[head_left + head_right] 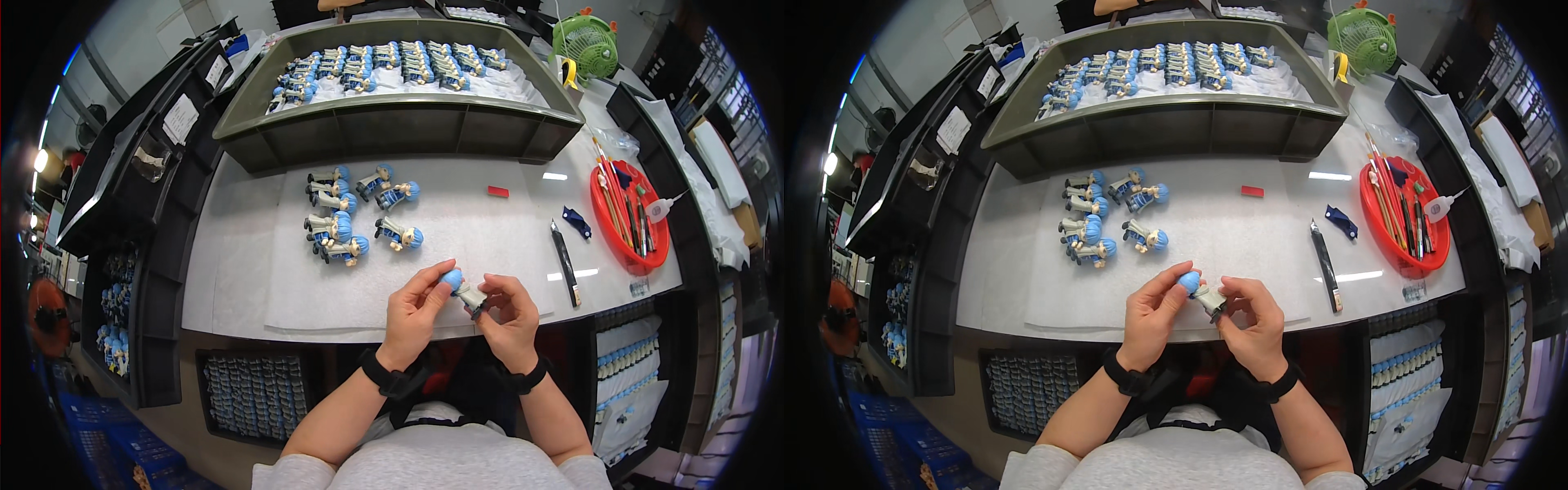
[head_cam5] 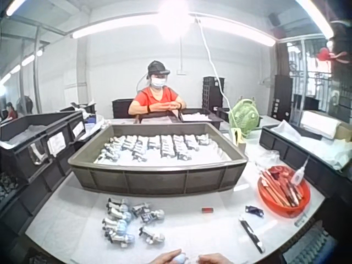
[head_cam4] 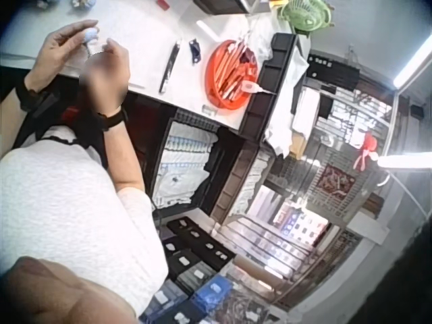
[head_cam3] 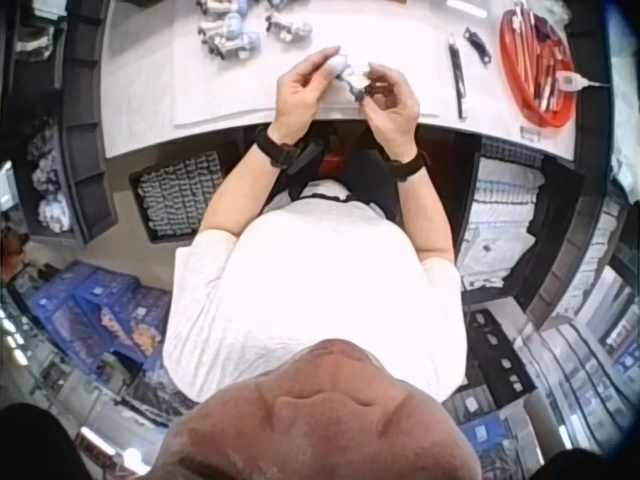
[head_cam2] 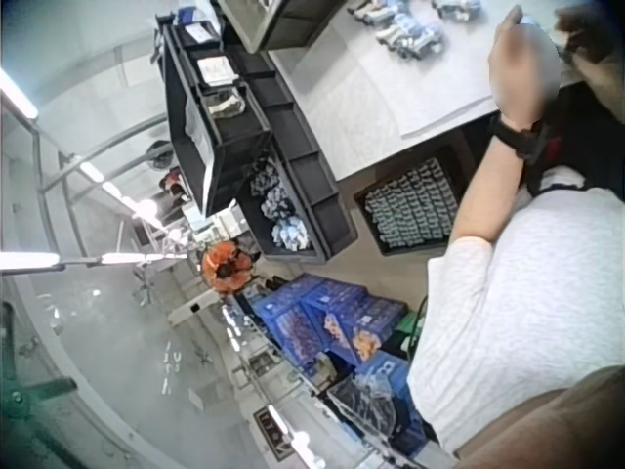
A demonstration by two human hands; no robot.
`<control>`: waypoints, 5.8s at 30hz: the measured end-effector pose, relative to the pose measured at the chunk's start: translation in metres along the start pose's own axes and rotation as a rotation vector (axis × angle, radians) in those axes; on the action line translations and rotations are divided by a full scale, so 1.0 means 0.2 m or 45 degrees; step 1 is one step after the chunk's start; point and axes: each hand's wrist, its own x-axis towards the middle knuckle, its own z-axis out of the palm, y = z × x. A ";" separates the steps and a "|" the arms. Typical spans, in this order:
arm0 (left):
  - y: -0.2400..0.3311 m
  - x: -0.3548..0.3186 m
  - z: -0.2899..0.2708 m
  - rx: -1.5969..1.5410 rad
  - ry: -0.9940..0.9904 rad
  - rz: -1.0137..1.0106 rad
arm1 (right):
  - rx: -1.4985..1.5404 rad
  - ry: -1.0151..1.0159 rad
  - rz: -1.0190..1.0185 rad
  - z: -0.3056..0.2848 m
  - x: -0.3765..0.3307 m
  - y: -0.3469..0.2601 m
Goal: The person assembles small blue-and-white figurines by attaching a blue spherical head to a body and placing each completed unit into a tray. The person repeatedly picks up heads and bodies, joins them, and arranges the finished figures in rows within a large tray.
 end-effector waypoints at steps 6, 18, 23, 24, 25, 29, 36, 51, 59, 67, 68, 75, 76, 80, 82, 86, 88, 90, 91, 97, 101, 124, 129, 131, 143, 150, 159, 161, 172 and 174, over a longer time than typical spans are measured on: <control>0.01 0.00 0.01 -0.028 -0.058 0.086 | 0.090 0.010 0.036 -0.01 0.01 -0.02; 0.02 -0.01 0.00 -0.081 -0.053 -0.105 | 0.165 -0.038 0.093 0.01 0.00 -0.02; 0.01 0.00 0.00 -0.015 0.004 -0.052 | 0.296 -0.037 0.240 -0.01 0.01 -0.04; 0.01 0.00 0.00 0.008 0.001 -0.030 | 0.374 -0.028 0.336 -0.02 0.01 -0.07; 0.01 0.00 0.02 0.035 -0.001 -0.002 | 0.313 -0.027 0.373 -0.04 0.01 -0.10; -0.01 -0.01 0.05 0.077 0.056 0.196 | 0.052 -0.188 0.180 -0.10 0.06 -0.11; -0.01 -0.04 0.06 0.396 -0.154 0.246 | 0.015 -0.022 -0.027 -0.31 -0.12 -0.14; -0.01 -0.03 0.02 0.683 -0.085 0.251 | -1.468 1.619 0.992 -1.97 -2.02 -0.15; 0.01 -0.03 0.03 0.722 -0.076 0.209 | -1.581 1.320 1.517 -1.98 -2.37 0.03; -0.01 -0.04 0.04 0.745 -0.096 0.231 | -1.564 1.318 1.600 -2.02 -2.41 0.14; -0.01 -0.04 0.05 0.736 -0.087 0.241 | -1.565 1.280 1.564 -2.05 -2.43 0.18; 0.02 -0.03 0.08 0.762 -0.024 0.221 | -1.520 0.919 1.635 -2.13 -2.62 0.19; 0.03 -0.03 0.09 0.766 -0.113 0.274 | -1.594 0.893 1.669 -2.16 -2.65 0.22; 0.15 -0.07 0.15 1.099 -0.378 0.497 | -1.727 1.127 1.368 -2.37 -2.52 0.33; 0.26 -0.07 0.16 1.158 -0.502 0.584 | -1.430 1.360 0.905 -2.48 -2.40 0.39; 0.41 0.03 0.07 1.389 -0.587 0.760 | -0.715 1.234 0.701 -1.96 -1.29 0.04; 0.49 0.14 0.05 1.573 -0.632 0.800 | -0.560 1.044 0.490 -1.72 -0.98 -0.02; 0.52 0.27 0.02 1.786 -0.697 0.718 | -0.432 0.833 0.320 -1.45 -0.71 -0.07; 0.51 0.30 0.00 1.958 -0.711 0.580 | -0.344 0.711 0.265 -1.29 -0.58 -0.09; 0.47 0.38 -0.10 2.194 -0.690 0.402 | 0.179 0.200 0.227 -0.54 -0.18 -0.19; 0.49 0.30 -0.06 1.782 -0.517 0.466 | 0.236 0.060 0.235 -0.29 -0.10 -0.19; 0.25 0.05 -0.05 0.070 -0.003 -0.199 | 0.600 -0.405 0.391 0.03 0.10 -0.09; 0.14 0.02 -0.05 -0.068 0.008 -0.134 | 0.519 -0.353 0.370 0.04 0.06 -0.07; 0.11 0.02 -0.06 -0.088 0.002 -0.109 | 0.497 -0.329 0.356 0.04 0.06 -0.08; 0.06 -0.01 -0.07 -0.073 -0.015 0.026 | 0.170 -0.227 0.051 0.05 0.06 -0.04; 0.05 0.00 -0.10 -0.075 -0.018 0.045 | 0.247 -0.107 0.173 0.08 0.05 -0.04; 0.06 0.01 -0.06 -0.051 0.046 -0.002 | 0.311 -0.165 0.115 0.05 0.05 -0.01; 0.06 0.01 -0.06 -0.034 0.072 -0.035 | 0.352 -0.182 0.136 0.05 0.05 -0.02; 0.06 0.01 -0.06 -0.012 0.065 -0.093 | 0.353 -0.216 0.162 0.04 0.04 -0.03; 0.06 0.00 -0.05 -0.060 0.057 0.004 | 0.376 -0.237 0.140 0.03 0.04 -0.03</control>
